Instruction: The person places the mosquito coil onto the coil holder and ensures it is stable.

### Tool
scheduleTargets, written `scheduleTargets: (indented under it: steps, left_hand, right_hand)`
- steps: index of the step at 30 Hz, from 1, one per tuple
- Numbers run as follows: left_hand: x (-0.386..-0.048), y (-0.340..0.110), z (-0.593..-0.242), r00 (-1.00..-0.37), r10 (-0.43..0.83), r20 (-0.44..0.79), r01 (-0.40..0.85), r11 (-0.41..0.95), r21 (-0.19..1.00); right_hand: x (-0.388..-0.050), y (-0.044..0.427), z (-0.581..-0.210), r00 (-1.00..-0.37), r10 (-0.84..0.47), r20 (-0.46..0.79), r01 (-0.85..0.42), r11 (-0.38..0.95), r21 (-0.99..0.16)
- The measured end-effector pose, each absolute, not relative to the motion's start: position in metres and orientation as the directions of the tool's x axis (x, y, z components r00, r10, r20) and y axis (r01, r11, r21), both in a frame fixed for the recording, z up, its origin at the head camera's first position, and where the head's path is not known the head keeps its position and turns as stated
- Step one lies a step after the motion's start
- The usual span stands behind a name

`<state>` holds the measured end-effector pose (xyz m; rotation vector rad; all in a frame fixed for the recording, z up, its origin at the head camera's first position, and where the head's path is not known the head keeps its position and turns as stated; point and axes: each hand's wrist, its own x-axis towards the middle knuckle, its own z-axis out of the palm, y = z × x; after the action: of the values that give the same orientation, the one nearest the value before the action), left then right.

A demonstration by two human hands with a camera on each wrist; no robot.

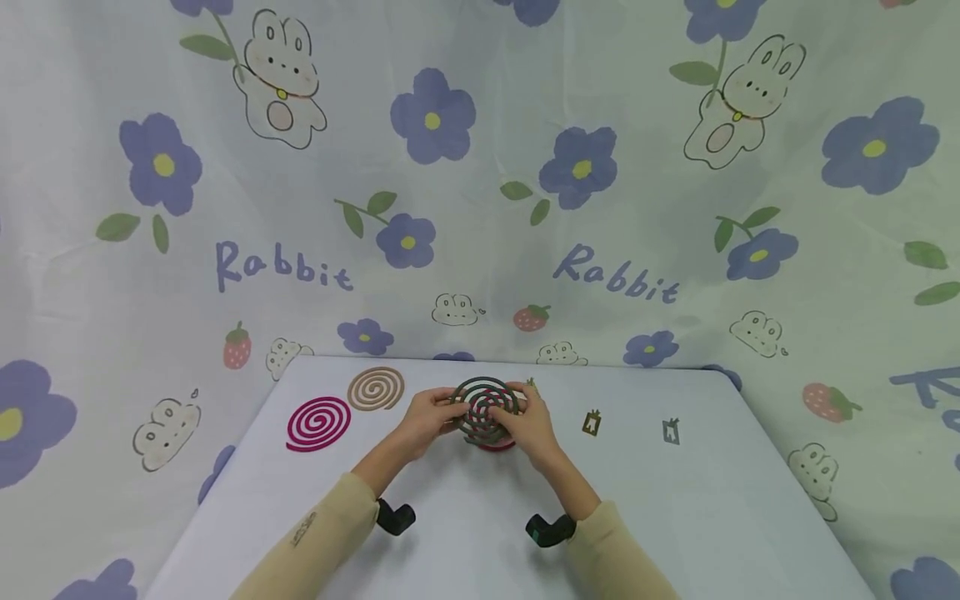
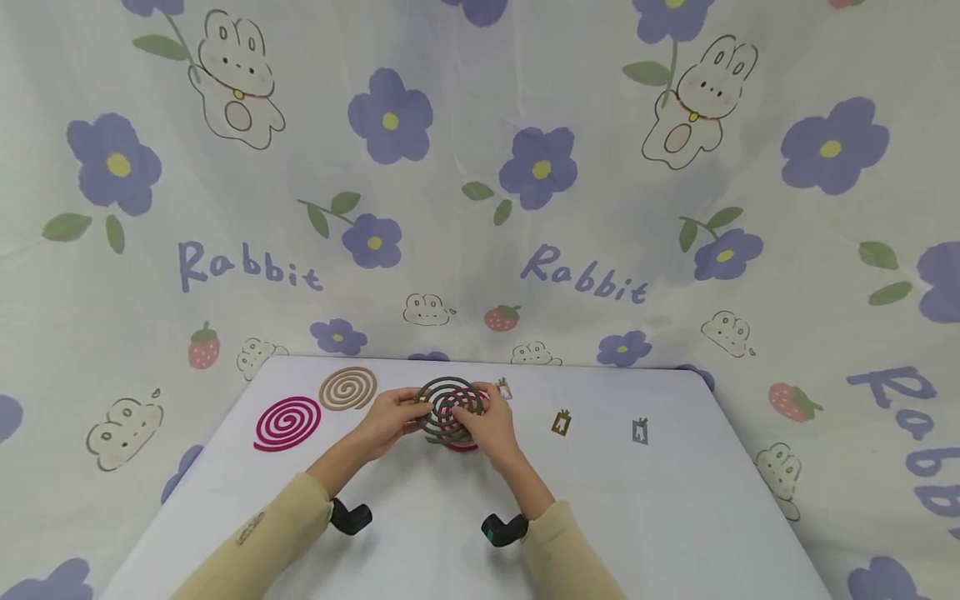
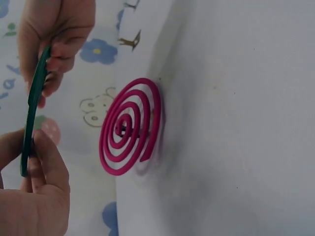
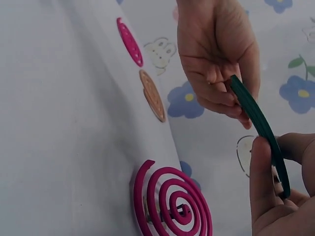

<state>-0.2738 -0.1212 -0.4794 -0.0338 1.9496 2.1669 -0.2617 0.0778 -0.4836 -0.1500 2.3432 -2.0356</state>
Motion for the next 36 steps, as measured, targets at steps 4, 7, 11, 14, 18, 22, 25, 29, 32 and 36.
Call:
scheduleTargets:
  steps: [4, 7, 11, 14, 18, 22, 25, 29, 32, 36]
  left_hand:
    - [-0.28, -0.117, -0.479, -0.976, 0.159, -0.152, -0.17, -0.107, 0.98]
    - [-0.284, -0.112, -0.478, -0.975, 0.163, -0.151, -0.172, -0.128, 0.977]
    - [-0.289, -0.105, -0.472, -0.976, 0.157, -0.153, -0.172, -0.116, 0.978]
    - [-0.292, -0.1, -0.468, -0.976, 0.151, -0.156, -0.172, -0.101, 0.98]
    - [-0.298, -0.094, -0.465, -0.971, 0.15, -0.187, -0.203, -0.106, 0.973]
    - [-0.308, -0.088, -0.464, -0.96, 0.171, -0.221, -0.241, -0.109, 0.964]
    - [-0.315, -0.082, -0.464, -0.954, 0.196, -0.226, -0.252, -0.12, 0.96]
    - [-0.321, -0.073, -0.461, -0.947, 0.225, -0.228, -0.264, -0.146, 0.953]
    - [-0.326, -0.067, -0.458, -0.943, 0.235, -0.234, -0.277, -0.171, 0.945]
    - [-0.332, -0.06, -0.457, -0.94, 0.244, -0.241, -0.291, -0.2, 0.935]
  right_hand:
    - [-0.265, 0.081, -0.483, -0.996, -0.082, 0.039, -0.051, 0.157, -0.986]
    - [-0.269, 0.084, -0.482, -0.998, -0.061, 0.022, -0.032, 0.165, -0.986]
    - [-0.274, 0.088, -0.478, -0.999, -0.033, -0.016, 0.011, 0.133, -0.991]
    - [-0.278, 0.091, -0.477, -0.999, -0.022, -0.046, 0.044, 0.104, -0.994]
    - [-0.284, 0.097, -0.474, -0.997, -0.014, -0.082, 0.081, 0.074, -0.994]
    - [-0.291, 0.105, -0.47, -0.994, -0.011, -0.109, 0.108, 0.041, -0.993]
    - [-0.296, 0.111, -0.468, -0.993, -0.021, -0.114, 0.113, 0.021, -0.993]
    - [-0.302, 0.119, -0.466, -0.995, -0.031, -0.095, 0.095, 0.015, -0.995]
    - [-0.306, 0.124, -0.465, -0.995, -0.028, -0.092, 0.091, 0.017, -0.996]
    - [-0.31, 0.13, -0.46, -0.994, -0.013, -0.109, 0.109, 0.01, -0.994]
